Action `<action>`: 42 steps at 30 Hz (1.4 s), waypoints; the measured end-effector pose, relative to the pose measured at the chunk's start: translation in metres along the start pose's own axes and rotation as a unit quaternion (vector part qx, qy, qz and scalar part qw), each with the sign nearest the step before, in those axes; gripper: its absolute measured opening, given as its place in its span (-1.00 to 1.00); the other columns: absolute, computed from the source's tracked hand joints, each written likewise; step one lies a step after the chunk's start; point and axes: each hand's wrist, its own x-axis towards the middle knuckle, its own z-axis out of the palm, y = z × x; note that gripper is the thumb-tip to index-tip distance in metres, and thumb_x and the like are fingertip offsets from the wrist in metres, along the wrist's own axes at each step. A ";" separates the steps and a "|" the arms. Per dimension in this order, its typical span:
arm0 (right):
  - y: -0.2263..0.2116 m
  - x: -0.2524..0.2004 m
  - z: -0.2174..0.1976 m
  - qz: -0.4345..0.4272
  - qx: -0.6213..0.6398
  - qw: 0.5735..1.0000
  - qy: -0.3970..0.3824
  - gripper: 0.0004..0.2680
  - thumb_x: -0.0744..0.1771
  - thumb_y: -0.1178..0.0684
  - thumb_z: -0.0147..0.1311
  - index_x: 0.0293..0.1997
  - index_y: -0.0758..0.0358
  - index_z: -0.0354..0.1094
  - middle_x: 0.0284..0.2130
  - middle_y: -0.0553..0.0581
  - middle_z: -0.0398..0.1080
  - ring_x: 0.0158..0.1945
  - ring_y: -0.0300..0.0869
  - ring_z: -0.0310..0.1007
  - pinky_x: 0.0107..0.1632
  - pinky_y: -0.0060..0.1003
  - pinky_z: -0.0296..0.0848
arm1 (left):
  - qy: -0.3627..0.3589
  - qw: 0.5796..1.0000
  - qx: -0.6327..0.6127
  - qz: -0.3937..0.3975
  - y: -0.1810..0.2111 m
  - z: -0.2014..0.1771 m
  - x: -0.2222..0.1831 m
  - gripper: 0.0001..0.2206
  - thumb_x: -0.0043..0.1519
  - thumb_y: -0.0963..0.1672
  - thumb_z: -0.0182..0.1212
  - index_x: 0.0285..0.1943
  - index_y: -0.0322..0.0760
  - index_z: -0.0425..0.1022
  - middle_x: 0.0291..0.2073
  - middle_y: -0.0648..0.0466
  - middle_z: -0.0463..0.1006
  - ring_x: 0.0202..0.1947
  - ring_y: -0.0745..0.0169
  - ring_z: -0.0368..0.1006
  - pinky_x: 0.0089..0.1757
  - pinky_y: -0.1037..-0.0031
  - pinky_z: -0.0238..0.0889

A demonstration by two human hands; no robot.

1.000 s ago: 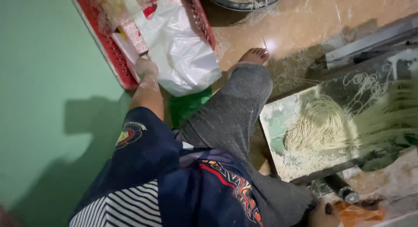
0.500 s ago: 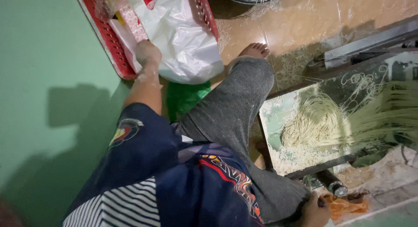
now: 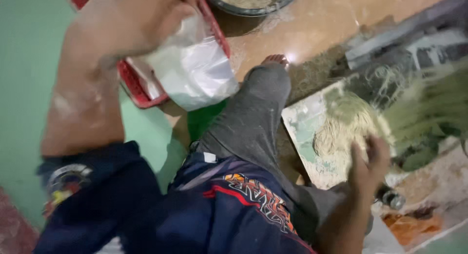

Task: The person feeds dough into a machine to cut it into noodles, gathers the noodles as they emerge, and places them into plastic bags by hand.

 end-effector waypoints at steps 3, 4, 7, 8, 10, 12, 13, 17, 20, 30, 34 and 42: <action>-0.108 0.030 0.012 -0.245 0.076 0.964 -0.063 -0.69 0.22 0.12 0.03 0.03 0.35 0.12 -0.05 0.24 0.13 0.04 -0.02 0.11 0.09 -0.19 0.14 | -0.130 0.982 0.055 0.125 0.065 -0.044 0.004 -0.84 0.22 -0.06 -0.18 -0.22 -0.18 0.25 -0.58 -0.04 0.38 -0.58 -0.10 0.29 -0.54 0.16 0.05; -0.166 0.029 0.007 -0.317 0.091 0.937 -0.119 -0.62 0.21 -0.01 0.05 0.07 0.30 0.11 0.00 0.20 0.19 0.10 -0.01 0.10 0.15 -0.12 0.09 | -0.169 0.962 0.085 0.196 0.084 -0.054 0.003 -0.80 0.21 0.01 -0.25 -0.22 -0.11 0.13 -0.72 -0.04 0.36 -0.65 -0.19 0.29 -0.55 0.12 0.02; -0.191 0.048 0.016 -0.410 0.283 0.851 -0.164 -0.35 0.18 -0.19 0.13 0.27 0.15 -0.26 0.25 0.14 -0.20 0.37 -0.04 -0.15 0.45 -0.07 -0.08 | -0.273 0.918 0.228 0.175 0.137 -0.072 0.001 -0.76 0.06 0.05 -0.13 -0.20 0.05 0.02 -0.74 -0.08 0.37 -0.64 -0.19 0.33 -0.55 0.11 -0.01; -0.198 0.051 0.004 -0.408 0.281 0.856 -0.149 -0.35 0.18 -0.19 0.13 0.27 0.15 -0.26 0.25 0.14 -0.20 0.37 -0.04 -0.15 0.45 -0.07 -0.08 | -0.271 0.914 0.236 0.189 0.144 -0.069 0.002 -0.76 0.06 0.05 -0.13 -0.20 0.05 0.02 -0.74 -0.08 0.37 -0.64 -0.19 0.33 -0.55 0.11 -0.01; -0.210 0.057 -0.017 -0.426 0.325 0.784 -0.313 -0.55 0.22 0.04 0.19 0.12 0.20 -0.03 0.22 0.13 -0.11 0.32 -0.11 -0.05 0.31 -0.21 0.16 | -0.248 0.915 0.199 0.247 0.157 -0.061 0.006 -0.89 0.13 -0.04 -0.20 -0.20 0.08 0.08 -0.83 -0.02 0.29 -0.77 -0.07 0.24 -0.60 0.21 -0.06; -0.213 0.053 -0.025 -0.447 0.304 0.789 -0.292 -0.75 0.23 0.08 0.10 -0.17 0.27 0.06 -0.06 0.14 0.06 0.04 -0.09 0.09 0.09 -0.24 0.18 | -0.236 0.907 0.200 0.285 0.160 -0.051 0.013 -0.85 0.16 0.00 -0.19 -0.18 0.00 0.07 -0.79 -0.05 0.31 -0.72 -0.11 0.27 -0.59 0.20 -0.02; -0.213 0.052 -0.027 -0.472 0.281 0.786 -0.285 -0.87 0.25 0.12 0.01 -0.46 0.34 0.15 -0.34 0.15 0.24 -0.24 -0.07 0.22 -0.14 -0.26 0.20 | -0.222 0.905 0.192 0.309 0.161 -0.044 0.016 -0.79 0.19 0.03 -0.18 -0.17 -0.07 0.06 -0.75 -0.07 0.33 -0.67 -0.15 0.30 -0.58 0.19 0.02; -0.178 0.042 -0.050 -0.421 0.240 0.822 -0.299 -0.76 0.29 0.06 -0.15 -0.62 0.25 -0.03 -0.71 0.01 -0.03 -0.64 -0.28 -0.03 -0.53 -0.42 -0.06 | -0.311 0.890 0.196 0.271 0.173 -0.035 0.024 -0.56 -0.07 0.10 0.17 -0.08 0.12 0.12 -0.75 0.13 0.47 -0.55 0.01 0.38 -0.47 0.30 0.13; -0.148 0.028 -0.062 -0.428 0.177 0.830 -0.309 -0.76 0.25 -0.04 -0.06 -0.65 0.16 0.02 -0.73 -0.06 0.03 -0.62 -0.31 0.05 -0.48 -0.47 0.03 | -0.313 0.873 0.209 0.311 0.175 -0.027 0.029 -0.86 0.06 -0.01 -0.01 -0.42 -0.05 0.25 -0.76 0.03 0.40 -0.61 0.00 0.34 -0.47 0.29 0.10; -0.068 -0.013 -0.089 -0.237 0.404 0.856 -0.219 -0.87 0.27 0.12 -0.16 -0.44 0.36 0.22 -0.35 0.19 0.26 -0.19 -0.09 0.26 -0.06 -0.27 0.23 | -0.225 0.921 0.280 0.151 0.171 0.005 0.071 -0.83 0.13 -0.02 -0.04 -0.21 -0.08 0.26 -0.62 -0.16 0.44 -0.56 -0.13 0.41 -0.48 0.25 0.19; -0.051 -0.021 -0.079 -0.180 0.262 0.921 -0.223 -0.83 0.32 0.07 -0.23 -0.50 0.17 0.22 -0.61 -0.02 0.34 -0.64 -0.40 0.34 -0.64 -0.69 0.26 | -0.007 0.905 0.315 0.287 0.122 0.039 0.121 -0.79 0.12 -0.04 0.06 -0.10 -0.07 0.32 -0.53 -0.06 0.47 -0.47 -0.18 0.44 -0.48 0.25 0.23; -0.025 -0.040 -0.107 -0.181 0.294 0.893 -0.289 -0.84 0.26 0.05 -0.11 -0.55 0.22 0.21 -0.70 -0.03 0.19 -0.63 -0.33 0.16 -0.46 -0.48 0.16 | -0.048 0.882 -0.089 0.460 0.086 0.085 0.238 -0.81 0.29 -0.41 -0.06 0.01 -0.53 0.13 -0.55 -0.07 -0.02 -0.62 0.19 -0.13 -0.42 0.36 -0.23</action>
